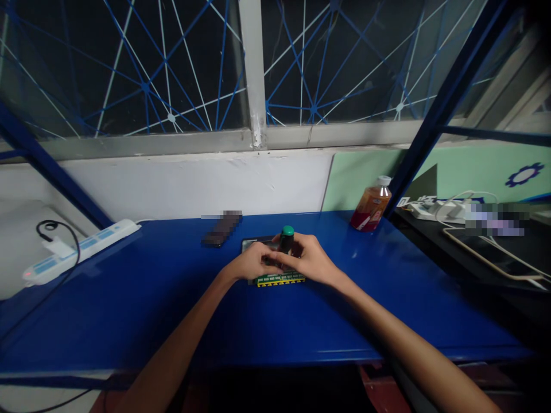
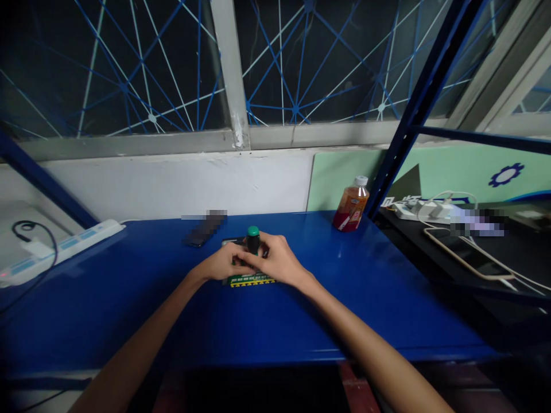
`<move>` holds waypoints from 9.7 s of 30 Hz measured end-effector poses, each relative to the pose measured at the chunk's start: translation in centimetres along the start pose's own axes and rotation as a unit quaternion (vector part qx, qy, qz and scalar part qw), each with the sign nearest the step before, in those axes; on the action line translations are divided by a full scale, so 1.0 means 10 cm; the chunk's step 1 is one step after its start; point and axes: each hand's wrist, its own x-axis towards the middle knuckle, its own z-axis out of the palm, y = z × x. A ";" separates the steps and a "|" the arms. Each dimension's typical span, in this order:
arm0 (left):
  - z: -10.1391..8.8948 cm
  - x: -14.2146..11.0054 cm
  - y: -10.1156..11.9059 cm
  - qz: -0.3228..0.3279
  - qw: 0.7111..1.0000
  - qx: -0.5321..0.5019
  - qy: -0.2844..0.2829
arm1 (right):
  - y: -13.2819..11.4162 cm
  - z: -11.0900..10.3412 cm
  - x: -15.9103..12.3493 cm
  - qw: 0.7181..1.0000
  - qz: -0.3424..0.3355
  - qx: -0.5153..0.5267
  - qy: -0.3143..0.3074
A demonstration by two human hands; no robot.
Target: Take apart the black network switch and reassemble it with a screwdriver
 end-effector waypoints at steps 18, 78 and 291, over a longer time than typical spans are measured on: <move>-0.02 -0.01 0.00 -0.005 0.999 0.033 0.005 | 0.02 0.01 0.00 1.000 0.007 0.014 0.000; 0.01 0.00 -0.04 0.004 0.999 0.045 0.017 | 0.06 0.02 -0.01 0.999 0.026 0.036 -0.012; -0.33 -0.19 -0.18 -0.003 0.988 0.081 0.132 | -0.39 -0.06 0.69 0.942 -0.154 -0.278 -0.112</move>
